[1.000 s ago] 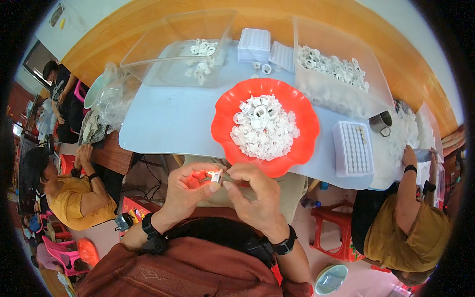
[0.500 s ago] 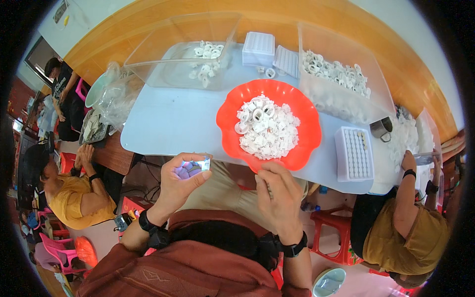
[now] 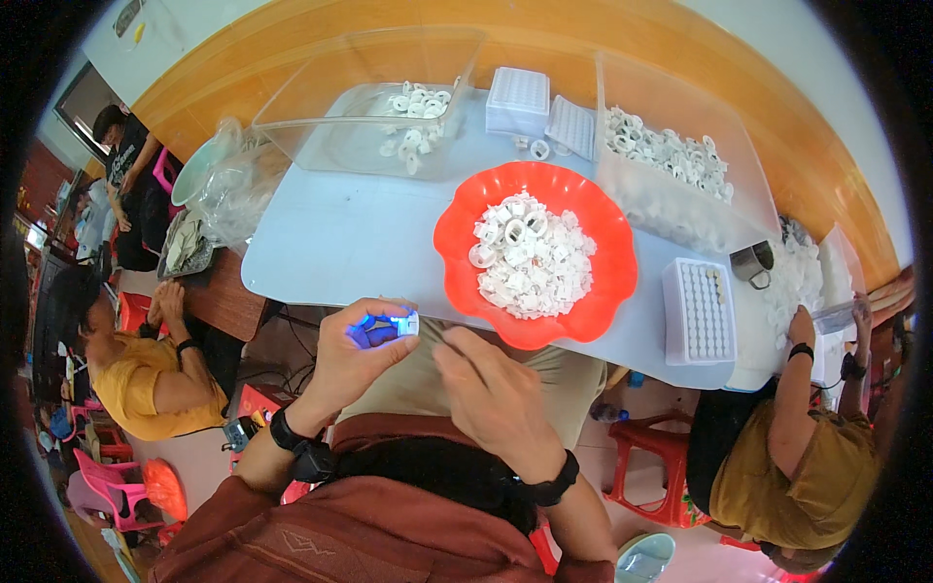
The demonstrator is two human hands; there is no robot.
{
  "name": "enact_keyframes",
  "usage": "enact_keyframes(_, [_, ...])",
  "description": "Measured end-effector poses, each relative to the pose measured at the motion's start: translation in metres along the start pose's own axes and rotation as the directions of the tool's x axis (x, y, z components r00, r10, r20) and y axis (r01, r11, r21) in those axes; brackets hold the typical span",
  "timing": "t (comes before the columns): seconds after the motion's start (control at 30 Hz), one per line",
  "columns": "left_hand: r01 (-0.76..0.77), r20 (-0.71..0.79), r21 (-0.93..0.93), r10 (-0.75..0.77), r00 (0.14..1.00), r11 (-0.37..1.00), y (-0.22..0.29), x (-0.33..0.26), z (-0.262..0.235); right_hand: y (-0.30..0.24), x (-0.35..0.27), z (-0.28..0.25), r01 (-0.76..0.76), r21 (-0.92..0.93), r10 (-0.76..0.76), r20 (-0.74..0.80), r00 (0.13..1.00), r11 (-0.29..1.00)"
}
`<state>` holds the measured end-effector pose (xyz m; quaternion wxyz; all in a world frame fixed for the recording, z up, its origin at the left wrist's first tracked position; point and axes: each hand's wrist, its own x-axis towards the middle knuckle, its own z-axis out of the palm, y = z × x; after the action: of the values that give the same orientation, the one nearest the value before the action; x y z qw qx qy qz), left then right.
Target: Assembling small plastic components by inserting a ring and fusing with a lighter.
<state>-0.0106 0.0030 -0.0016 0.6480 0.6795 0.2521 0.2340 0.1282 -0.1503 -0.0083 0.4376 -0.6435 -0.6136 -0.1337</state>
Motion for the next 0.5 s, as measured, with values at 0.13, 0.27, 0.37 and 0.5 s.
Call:
enact_keyframes(0.13, [-0.004,0.058,-0.08,0.009,0.998,0.997,-0.001,-0.001,-0.007,-0.007,0.019,0.018,-0.029,0.018,0.026,0.139,0.99,0.999])
enact_keyframes(0.27, [0.052,0.037,0.028,-0.053,0.998,0.998,0.006,0.003,-0.015,-0.002,0.023,0.043,-0.015,0.052,0.01,0.088,0.996,0.999])
enact_keyframes(0.37, [0.042,0.015,0.006,-0.042,0.999,0.999,0.001,0.005,-0.022,-0.005,0.027,0.051,-0.062,0.126,0.054,0.072,0.996,0.99])
enact_keyframes(0.5, [0.017,0.002,0.02,-0.017,1.0,1.0,-0.007,0.009,-0.029,-0.002,0.033,0.063,-0.097,0.192,0.089,0.051,0.995,0.977])
